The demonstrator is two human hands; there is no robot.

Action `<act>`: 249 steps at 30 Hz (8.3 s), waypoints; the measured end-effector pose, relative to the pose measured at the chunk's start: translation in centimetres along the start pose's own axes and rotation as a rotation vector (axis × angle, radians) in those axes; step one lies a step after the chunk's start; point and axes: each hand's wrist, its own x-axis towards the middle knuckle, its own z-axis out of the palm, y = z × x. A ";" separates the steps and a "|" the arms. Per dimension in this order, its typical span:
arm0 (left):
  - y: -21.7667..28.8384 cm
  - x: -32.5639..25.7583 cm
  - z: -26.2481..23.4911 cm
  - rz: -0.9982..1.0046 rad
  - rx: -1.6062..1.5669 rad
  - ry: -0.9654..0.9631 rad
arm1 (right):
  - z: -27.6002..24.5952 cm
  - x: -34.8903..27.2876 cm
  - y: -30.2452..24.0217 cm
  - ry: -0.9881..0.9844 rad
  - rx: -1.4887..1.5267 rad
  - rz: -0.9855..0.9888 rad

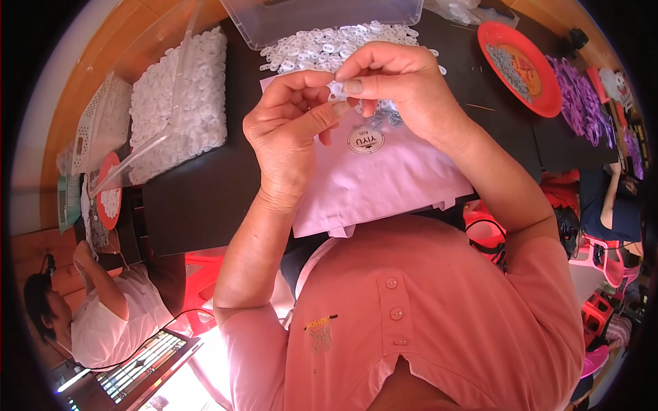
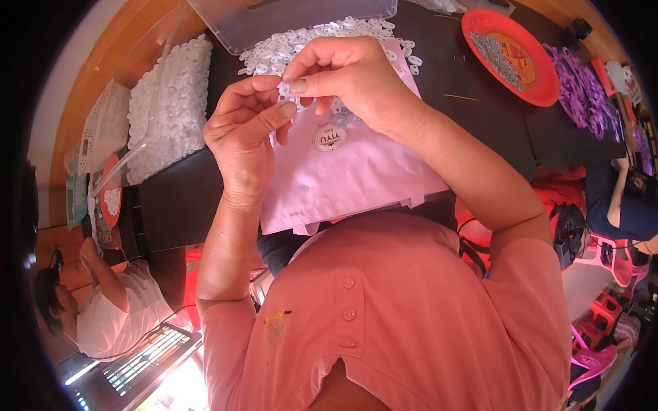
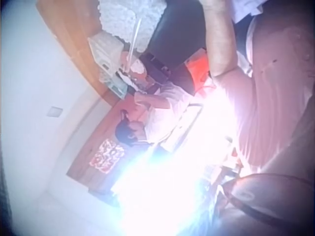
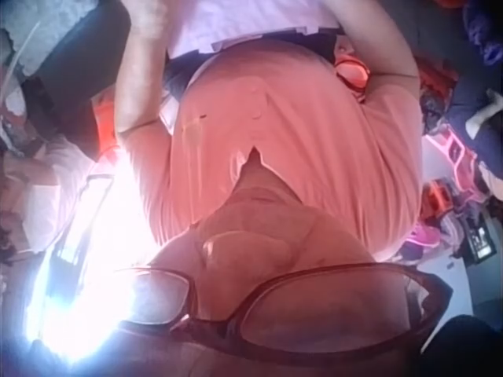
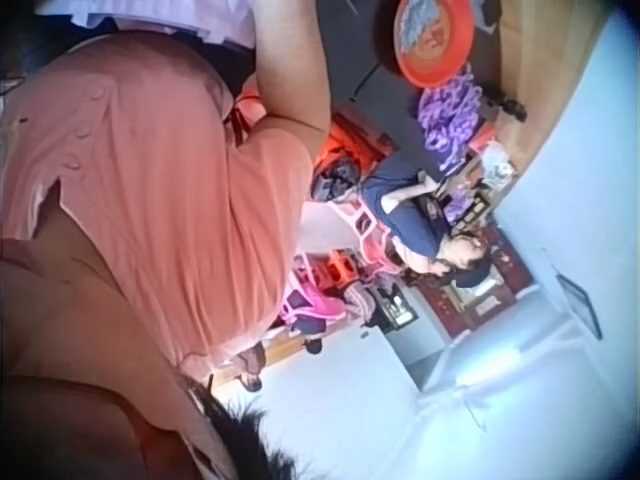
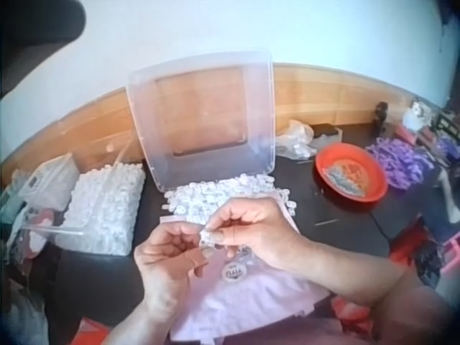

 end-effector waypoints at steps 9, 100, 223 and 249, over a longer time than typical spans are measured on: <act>-0.2 0.1 -0.2 0.059 0.042 -0.032 | 0.3 0.0 0.5 -0.017 0.033 0.069; -0.1 -1.7 0.0 0.406 0.465 -0.123 | -0.3 -1.1 -1.9 -0.260 -0.032 0.174; 1.6 0.6 -2.5 0.600 1.342 -0.286 | 0.0 -0.4 -0.3 0.038 -0.002 -0.083; 1.0 0.3 1.2 -0.207 0.089 -0.092 | -0.4 -0.6 0.3 0.038 -0.207 -0.140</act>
